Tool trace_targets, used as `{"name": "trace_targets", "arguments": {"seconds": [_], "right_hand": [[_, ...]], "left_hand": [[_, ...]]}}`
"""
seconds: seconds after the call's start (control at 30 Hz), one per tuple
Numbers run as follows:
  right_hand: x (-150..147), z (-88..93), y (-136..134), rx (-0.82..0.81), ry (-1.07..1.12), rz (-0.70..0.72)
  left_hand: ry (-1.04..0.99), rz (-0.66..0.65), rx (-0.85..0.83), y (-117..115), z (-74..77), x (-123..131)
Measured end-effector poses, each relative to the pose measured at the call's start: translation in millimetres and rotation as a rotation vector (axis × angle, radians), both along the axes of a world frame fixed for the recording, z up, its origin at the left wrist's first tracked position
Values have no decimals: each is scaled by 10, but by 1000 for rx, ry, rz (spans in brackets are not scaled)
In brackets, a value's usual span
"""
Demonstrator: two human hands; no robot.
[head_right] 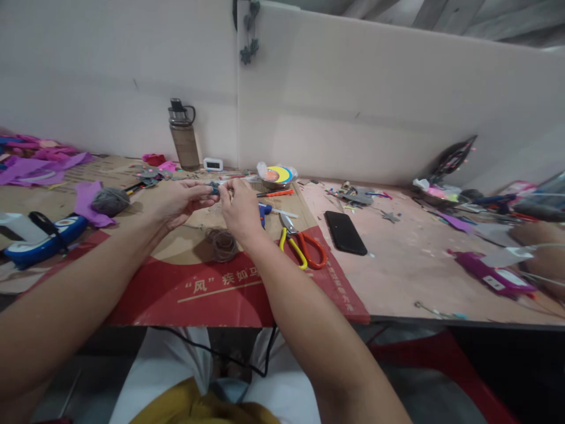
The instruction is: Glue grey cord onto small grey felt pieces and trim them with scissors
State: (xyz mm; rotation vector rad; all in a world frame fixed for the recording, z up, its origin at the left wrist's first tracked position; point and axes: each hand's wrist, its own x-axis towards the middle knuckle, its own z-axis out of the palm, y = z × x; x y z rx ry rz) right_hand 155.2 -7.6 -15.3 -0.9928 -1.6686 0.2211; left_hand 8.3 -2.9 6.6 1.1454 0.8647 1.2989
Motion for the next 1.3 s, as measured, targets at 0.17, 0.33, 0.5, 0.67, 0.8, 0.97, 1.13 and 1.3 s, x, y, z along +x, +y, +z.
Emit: {"name": "trace_targets", "arguments": {"seconds": [0.17, 0.33, 0.5, 0.67, 0.8, 0.97, 1.13, 1.3], "right_hand": [[-1, -3, -6, 20, -45, -1], [5, -13, -4, 50, -102, -3], [15, -13, -15, 83, -165, 4], [31, 13, -13, 107, -225, -13], [45, 34, -4, 108, -278, -40], [55, 47, 12, 110, -321, -51], [67, 65, 27, 106, -346, -23], [111, 82, 56, 107, -309, 25]], "left_hand": [[-27, 55, -7, 9, 2, 5], [-16, 57, 4, 42, -31, 5], [104, 97, 84, 74, -90, -1], [306, 168, 213, 109, -146, -17], [392, 159, 249, 105, -154, -22], [495, 118, 264, 75, -142, -23], [558, 103, 244, 69, -145, -23], [492, 18, 237, 81, -141, -43]]}}
